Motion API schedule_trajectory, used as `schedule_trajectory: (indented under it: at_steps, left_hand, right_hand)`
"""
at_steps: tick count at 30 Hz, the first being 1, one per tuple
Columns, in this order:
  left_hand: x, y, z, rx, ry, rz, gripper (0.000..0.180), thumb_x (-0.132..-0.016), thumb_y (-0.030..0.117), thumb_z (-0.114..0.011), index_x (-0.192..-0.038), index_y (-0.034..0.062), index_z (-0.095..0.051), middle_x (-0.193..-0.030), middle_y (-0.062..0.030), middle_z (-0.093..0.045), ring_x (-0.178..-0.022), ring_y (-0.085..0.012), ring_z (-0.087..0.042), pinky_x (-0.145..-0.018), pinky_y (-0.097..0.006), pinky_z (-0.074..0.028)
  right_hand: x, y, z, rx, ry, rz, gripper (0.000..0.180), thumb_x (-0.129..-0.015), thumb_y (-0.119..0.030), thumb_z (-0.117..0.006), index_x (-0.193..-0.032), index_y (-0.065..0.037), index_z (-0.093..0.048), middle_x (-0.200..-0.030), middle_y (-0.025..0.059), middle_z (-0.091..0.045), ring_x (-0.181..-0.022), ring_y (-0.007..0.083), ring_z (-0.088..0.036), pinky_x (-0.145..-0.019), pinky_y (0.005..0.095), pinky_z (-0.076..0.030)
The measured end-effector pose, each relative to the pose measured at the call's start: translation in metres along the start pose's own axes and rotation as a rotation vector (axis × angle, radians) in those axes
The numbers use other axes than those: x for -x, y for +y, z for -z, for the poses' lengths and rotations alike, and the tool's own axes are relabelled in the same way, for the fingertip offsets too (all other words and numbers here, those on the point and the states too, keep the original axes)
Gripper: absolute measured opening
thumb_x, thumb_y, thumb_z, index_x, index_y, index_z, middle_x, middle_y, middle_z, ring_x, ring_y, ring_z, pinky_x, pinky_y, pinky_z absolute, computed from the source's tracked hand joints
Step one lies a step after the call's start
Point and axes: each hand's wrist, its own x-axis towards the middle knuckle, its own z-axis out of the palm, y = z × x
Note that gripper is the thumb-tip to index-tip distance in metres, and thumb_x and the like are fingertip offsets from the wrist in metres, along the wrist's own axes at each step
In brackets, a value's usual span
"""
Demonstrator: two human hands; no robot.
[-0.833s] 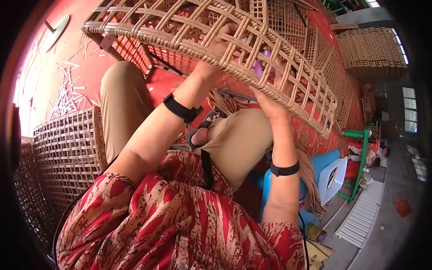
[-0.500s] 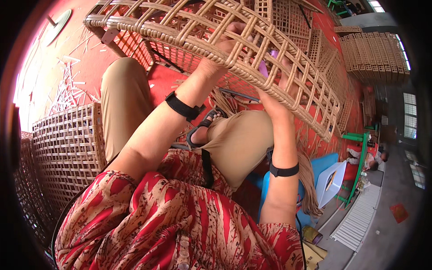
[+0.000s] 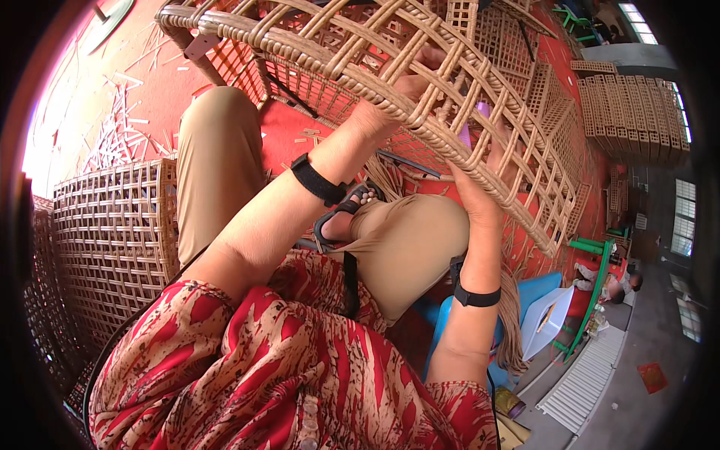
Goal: The person gathers bundles of bamboo or rattan strips and uses clippers to finish the edges of a woven furniture frame.
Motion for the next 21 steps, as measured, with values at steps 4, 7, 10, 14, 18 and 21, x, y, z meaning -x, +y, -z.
schedule_trajectory:
  at_steps: [4,7,10,14,18,21]
  left_hand:
    - [0.0,-0.004,0.004,-0.145,-0.016,-0.028,0.023,-0.08,0.018,-0.065,-0.097,0.003,-0.065,-0.101,-0.0113,-0.059,-0.096,-0.0246,-0.055,-0.083,-0.036,-0.046]
    - [-0.002,-0.006,0.003,-0.133,0.013,-0.047,0.024,-0.08,0.02,-0.064,-0.097,0.0024,-0.065,-0.101,-0.0115,-0.059,-0.097,-0.0246,-0.055,-0.083,-0.036,-0.046]
    - [-0.004,-0.009,0.003,-0.096,0.008,-0.064,0.029,-0.08,0.023,-0.066,-0.099,0.0002,-0.063,-0.1,-0.0115,-0.058,-0.092,-0.0213,-0.056,-0.079,-0.034,-0.047]
    - [-0.003,-0.005,0.005,-0.113,-0.029,-0.056,0.027,-0.083,0.011,-0.059,-0.107,-0.0008,-0.057,-0.093,-0.0086,-0.062,-0.078,-0.0132,-0.061,-0.067,-0.027,-0.053]
    - [-0.002,-0.001,0.001,-0.059,-0.045,-0.036,0.027,-0.083,0.011,-0.06,-0.107,-0.0007,-0.057,-0.094,-0.0087,-0.062,-0.08,-0.0136,-0.061,-0.068,-0.027,-0.053]
    - [-0.001,0.001,0.002,-0.113,-0.024,-0.074,0.027,-0.084,0.011,-0.059,-0.108,-0.0009,-0.057,-0.094,-0.0084,-0.062,-0.081,-0.0139,-0.061,-0.069,-0.028,-0.052]
  right_hand:
    - [-0.002,-0.019,0.004,0.018,0.047,0.043,0.052,-0.072,-0.015,-0.073,-0.117,0.001,-0.054,-0.1,0.0143,-0.06,-0.089,0.0239,-0.059,-0.077,0.0366,-0.048]
    - [0.0,-0.013,0.005,0.041,0.068,0.063,0.052,-0.071,-0.016,-0.074,-0.115,0.001,-0.055,-0.101,0.0162,-0.06,-0.089,0.0267,-0.06,-0.078,0.0388,-0.048]
    - [0.0,-0.011,0.006,0.156,0.099,0.135,0.051,-0.07,-0.017,-0.075,-0.114,0.001,-0.056,-0.1,0.0171,-0.061,-0.09,0.0279,-0.06,-0.078,0.0401,-0.048]
    - [-0.001,-0.012,0.003,0.203,0.115,0.155,0.052,-0.069,-0.018,-0.075,-0.113,0.001,-0.057,-0.098,0.0166,-0.062,-0.09,0.0277,-0.06,-0.078,0.0406,-0.048]
    - [-0.003,-0.011,0.001,0.182,0.129,0.165,0.051,-0.069,-0.018,-0.075,-0.114,0.0,-0.057,-0.099,0.016,-0.062,-0.089,0.0273,-0.06,-0.079,0.0409,-0.047]
    - [-0.004,-0.017,0.002,0.176,0.108,0.11,0.051,-0.07,-0.019,-0.076,-0.114,-0.001,-0.057,-0.1,0.0157,-0.062,-0.09,0.0275,-0.06,-0.08,0.0407,-0.047]
